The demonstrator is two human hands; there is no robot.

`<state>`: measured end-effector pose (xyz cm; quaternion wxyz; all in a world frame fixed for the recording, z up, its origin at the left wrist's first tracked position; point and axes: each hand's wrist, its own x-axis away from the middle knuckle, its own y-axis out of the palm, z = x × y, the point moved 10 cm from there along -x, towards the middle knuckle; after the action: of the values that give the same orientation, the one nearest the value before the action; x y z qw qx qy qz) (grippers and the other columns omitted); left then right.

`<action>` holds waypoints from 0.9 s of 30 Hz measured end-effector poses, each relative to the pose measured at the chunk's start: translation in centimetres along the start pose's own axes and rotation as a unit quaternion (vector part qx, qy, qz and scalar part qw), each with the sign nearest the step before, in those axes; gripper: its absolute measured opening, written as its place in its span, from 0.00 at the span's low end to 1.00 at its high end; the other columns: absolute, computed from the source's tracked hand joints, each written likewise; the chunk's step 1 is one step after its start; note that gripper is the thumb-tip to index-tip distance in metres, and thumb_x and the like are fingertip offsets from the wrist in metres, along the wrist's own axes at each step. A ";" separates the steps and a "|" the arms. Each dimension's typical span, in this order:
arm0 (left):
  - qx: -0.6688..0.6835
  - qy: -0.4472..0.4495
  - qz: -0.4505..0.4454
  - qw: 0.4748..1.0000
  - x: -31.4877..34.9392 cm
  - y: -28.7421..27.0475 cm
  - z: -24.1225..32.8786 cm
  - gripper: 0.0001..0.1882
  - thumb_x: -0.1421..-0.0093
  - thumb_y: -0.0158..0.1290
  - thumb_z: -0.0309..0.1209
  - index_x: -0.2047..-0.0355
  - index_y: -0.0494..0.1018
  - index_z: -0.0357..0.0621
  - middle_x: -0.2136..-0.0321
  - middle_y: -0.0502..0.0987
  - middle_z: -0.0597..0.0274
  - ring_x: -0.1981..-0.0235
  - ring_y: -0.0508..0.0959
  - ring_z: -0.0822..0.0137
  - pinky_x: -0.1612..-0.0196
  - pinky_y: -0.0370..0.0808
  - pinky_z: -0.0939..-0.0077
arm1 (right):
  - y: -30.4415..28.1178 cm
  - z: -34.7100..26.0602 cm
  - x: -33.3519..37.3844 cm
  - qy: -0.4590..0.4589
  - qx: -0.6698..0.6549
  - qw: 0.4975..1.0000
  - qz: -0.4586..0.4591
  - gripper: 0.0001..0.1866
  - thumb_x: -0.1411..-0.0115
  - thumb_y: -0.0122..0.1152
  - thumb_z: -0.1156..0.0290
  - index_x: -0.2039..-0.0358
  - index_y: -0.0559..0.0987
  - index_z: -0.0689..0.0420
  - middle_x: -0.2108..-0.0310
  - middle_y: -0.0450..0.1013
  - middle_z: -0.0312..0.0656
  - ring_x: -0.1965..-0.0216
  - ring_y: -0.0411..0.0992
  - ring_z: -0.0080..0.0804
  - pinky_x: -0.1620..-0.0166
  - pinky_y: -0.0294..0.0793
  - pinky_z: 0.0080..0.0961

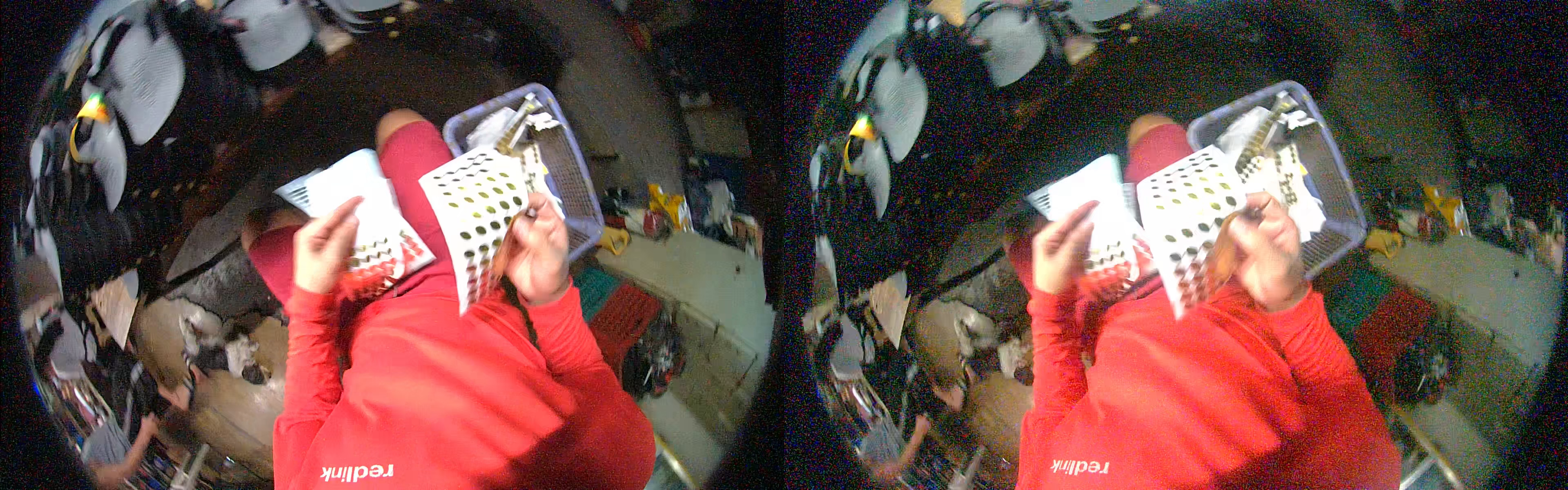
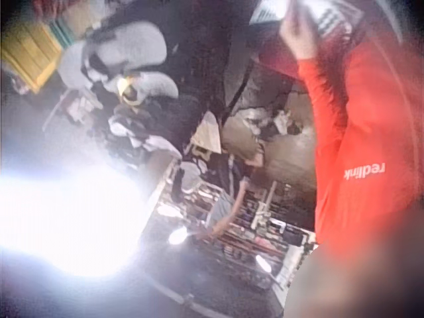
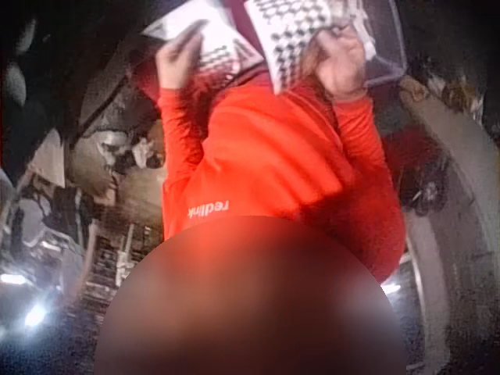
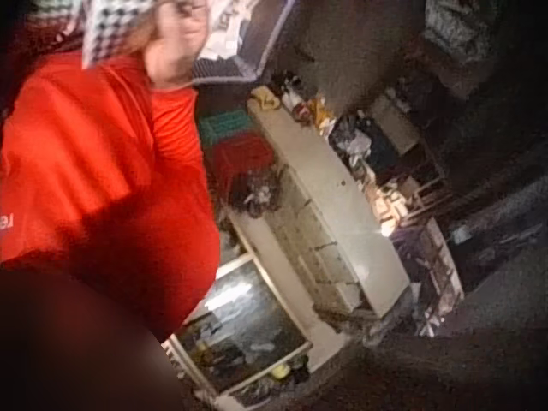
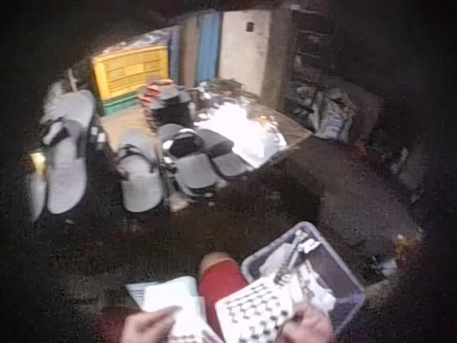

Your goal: The person picks up flip-flops from a table, then sits on the floor and applies small round stickers to the soles of several flip-flops one by one. The person handles multiple flip-flops and sticker sheets, placing stickers in a pattern on each sole.

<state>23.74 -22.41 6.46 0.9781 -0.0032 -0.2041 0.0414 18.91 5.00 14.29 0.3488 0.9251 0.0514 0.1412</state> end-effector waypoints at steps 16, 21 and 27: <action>0.443 0.037 0.098 0.891 5.1 -4.2 -2.0 0.17 0.35 0.50 0.37 0.61 0.75 0.32 0.64 0.80 0.56 0.65 0.80 0.72 0.61 0.76 0.79 | 10.3 13.6 -0.7 0.200 0.481 0.810 -0.270 0.07 0.42 0.58 0.80 0.62 0.74 0.65 0.72 0.75 0.38 0.75 0.71 0.17 0.71 0.71 0.14; 0.395 0.047 0.211 0.893 6.8 -7.7 -4.1 0.15 0.34 0.49 0.35 0.66 0.77 0.33 0.71 0.80 0.61 0.74 0.78 0.77 0.70 0.75 0.84 | 20.7 10.7 -0.8 -0.306 0.564 0.636 -0.428 0.10 0.50 0.67 0.81 0.66 0.79 0.62 0.72 0.73 0.40 0.75 0.71 0.28 0.72 0.70 0.22; 0.364 0.081 0.255 0.892 8.0 -8.5 -4.9 0.14 0.35 0.50 0.33 0.65 0.77 0.30 0.68 0.80 0.57 0.71 0.79 0.73 0.68 0.76 0.81 | 23.5 18.5 0.4 -0.356 0.560 0.467 -0.585 0.13 0.53 0.62 0.75 0.64 0.77 0.54 0.68 0.71 0.37 0.69 0.71 0.36 0.70 0.74 0.30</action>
<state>33.67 -30.12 5.38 0.8798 0.2974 -0.0872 0.3603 24.66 -24.23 16.63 -0.2538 0.6472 0.5203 -0.4959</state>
